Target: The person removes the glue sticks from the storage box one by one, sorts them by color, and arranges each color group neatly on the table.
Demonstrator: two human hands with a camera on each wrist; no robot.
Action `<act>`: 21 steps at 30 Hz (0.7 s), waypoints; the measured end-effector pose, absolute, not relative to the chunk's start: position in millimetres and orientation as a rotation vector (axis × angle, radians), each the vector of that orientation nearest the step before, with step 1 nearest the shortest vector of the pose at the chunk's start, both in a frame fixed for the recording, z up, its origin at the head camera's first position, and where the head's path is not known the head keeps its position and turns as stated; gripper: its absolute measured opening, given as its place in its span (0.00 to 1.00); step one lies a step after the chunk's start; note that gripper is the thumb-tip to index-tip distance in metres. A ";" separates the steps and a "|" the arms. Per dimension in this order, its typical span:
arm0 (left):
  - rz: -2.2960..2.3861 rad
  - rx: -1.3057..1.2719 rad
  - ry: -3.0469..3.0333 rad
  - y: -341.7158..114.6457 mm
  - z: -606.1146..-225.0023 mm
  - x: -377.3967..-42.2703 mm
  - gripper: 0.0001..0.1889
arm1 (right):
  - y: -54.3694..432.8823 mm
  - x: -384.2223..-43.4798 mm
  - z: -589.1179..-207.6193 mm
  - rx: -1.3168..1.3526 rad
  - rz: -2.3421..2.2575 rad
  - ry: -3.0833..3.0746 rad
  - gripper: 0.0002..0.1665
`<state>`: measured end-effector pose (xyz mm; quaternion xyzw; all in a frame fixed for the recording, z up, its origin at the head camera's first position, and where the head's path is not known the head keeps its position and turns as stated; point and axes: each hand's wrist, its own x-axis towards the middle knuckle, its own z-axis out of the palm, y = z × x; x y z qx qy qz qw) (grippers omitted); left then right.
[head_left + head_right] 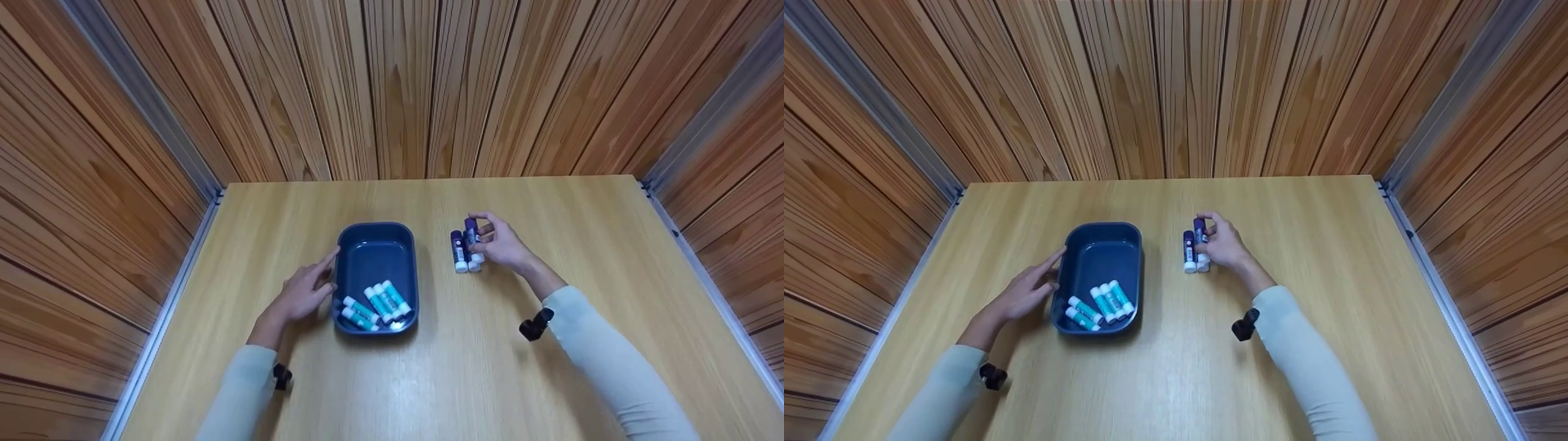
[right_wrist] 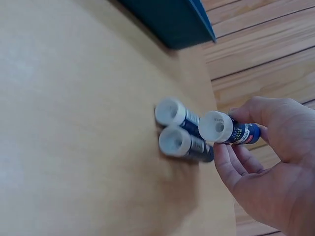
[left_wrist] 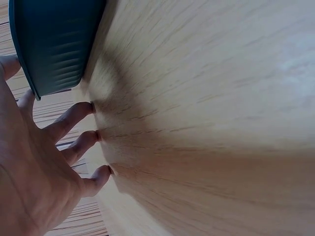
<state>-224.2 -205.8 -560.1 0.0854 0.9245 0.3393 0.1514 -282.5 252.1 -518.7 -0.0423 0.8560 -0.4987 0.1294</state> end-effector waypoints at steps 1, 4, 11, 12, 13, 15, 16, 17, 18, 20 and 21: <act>0.974 0.245 2.654 -205.9 -560.2 -224.0 0.42 | 254.7 -282.2 -519.9 -0.113 -1.447 2.488 0.47; 0.976 0.247 2.654 -206.2 -560.3 -223.6 0.42 | 262.4 -282.4 -524.0 -0.075 -1.442 2.483 0.47; 0.965 0.252 2.670 -206.7 -560.7 -223.3 0.42 | 274.1 -284.1 -534.9 -0.003 -1.418 2.470 0.47; 0.965 0.255 2.670 -206.8 -560.6 -223.3 0.42 | 275.0 -284.2 -536.2 0.009 -1.418 2.468 0.47; 0.964 0.255 2.670 -206.9 -560.5 -223.5 0.42 | 275.8 -284.4 -537.6 0.017 -1.418 2.468 0.47; 0.959 0.265 2.673 -207.1 -560.1 -223.7 0.41 | 276.9 -284.8 -540.0 0.032 -1.415 2.466 0.47; 0.961 0.264 2.671 -206.9 -559.8 -223.8 0.41 | 277.5 -285.1 -540.8 0.041 -1.408 2.464 0.47; 0.961 0.264 2.671 -206.8 -559.5 -223.8 0.41 | 277.7 -285.2 -541.5 0.049 -1.397 2.462 0.47; 0.961 0.265 2.671 -206.6 -559.1 -223.7 0.41 | 277.7 -285.5 -541.9 0.055 -1.387 2.459 0.47; 0.962 0.268 2.670 -206.2 -558.9 -223.3 0.41 | 277.0 -286.3 -542.9 0.065 -1.381 2.449 0.47; 0.965 0.266 2.669 -205.8 -558.9 -223.1 0.41 | 276.5 -286.7 -543.3 0.069 -1.382 2.442 0.47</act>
